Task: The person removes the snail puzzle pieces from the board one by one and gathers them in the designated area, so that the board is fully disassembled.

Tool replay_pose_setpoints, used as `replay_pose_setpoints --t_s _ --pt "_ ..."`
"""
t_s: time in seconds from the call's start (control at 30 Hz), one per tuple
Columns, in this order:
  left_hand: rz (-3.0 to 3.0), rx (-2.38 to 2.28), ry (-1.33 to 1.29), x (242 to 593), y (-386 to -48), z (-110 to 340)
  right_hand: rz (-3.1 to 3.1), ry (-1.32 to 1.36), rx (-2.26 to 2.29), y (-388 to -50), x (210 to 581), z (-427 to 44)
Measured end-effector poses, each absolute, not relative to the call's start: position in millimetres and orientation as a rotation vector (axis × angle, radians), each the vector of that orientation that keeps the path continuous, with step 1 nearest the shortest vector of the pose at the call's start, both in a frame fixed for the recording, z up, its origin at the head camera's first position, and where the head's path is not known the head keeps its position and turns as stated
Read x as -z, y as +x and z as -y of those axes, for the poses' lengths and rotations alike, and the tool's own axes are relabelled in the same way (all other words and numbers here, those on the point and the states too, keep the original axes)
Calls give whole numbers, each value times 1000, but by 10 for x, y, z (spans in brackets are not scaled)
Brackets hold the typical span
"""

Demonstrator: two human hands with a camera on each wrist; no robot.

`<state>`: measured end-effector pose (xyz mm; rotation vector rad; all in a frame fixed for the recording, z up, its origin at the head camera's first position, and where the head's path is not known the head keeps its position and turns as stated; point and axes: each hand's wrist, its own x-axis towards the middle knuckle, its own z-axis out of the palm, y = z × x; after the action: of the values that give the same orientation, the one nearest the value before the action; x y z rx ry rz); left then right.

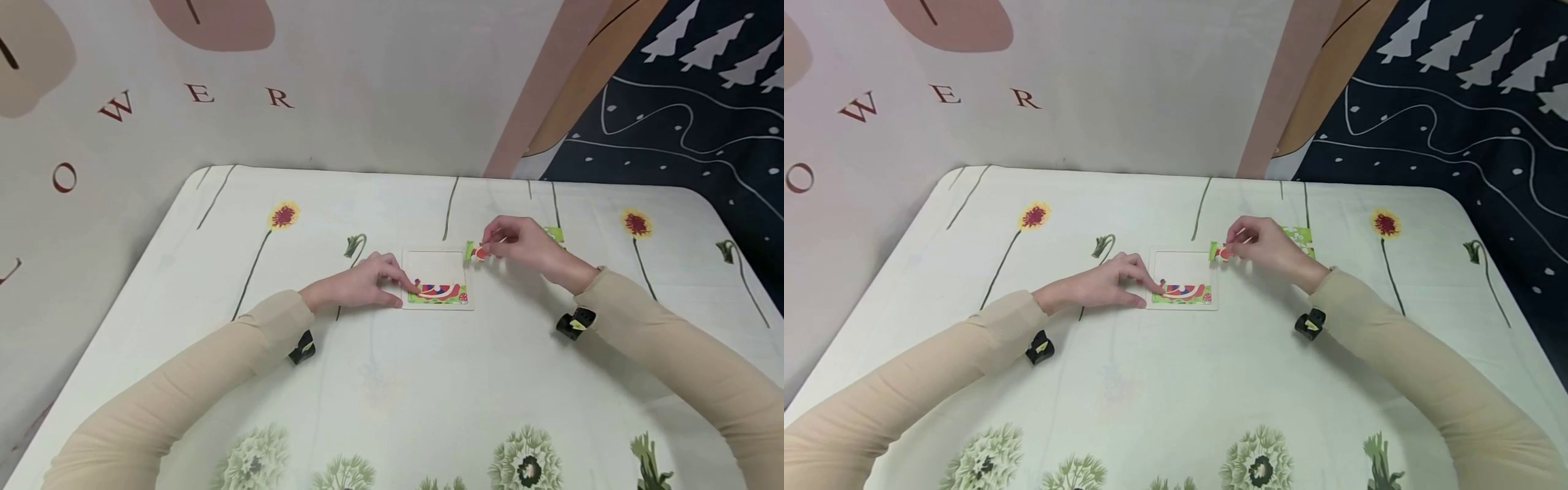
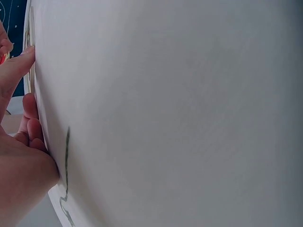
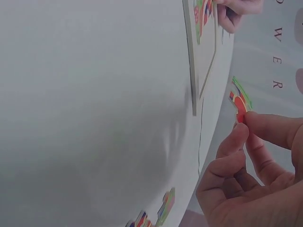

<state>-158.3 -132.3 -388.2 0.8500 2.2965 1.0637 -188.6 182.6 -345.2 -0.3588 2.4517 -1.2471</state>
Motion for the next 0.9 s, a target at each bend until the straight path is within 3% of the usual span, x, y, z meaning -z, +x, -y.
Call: replay_pose_setpoints --t_s 0.9 --pt "-2287 -1072 857 3850 -1575 1326 -2529 -161 1007 -2146 3524 -2288"
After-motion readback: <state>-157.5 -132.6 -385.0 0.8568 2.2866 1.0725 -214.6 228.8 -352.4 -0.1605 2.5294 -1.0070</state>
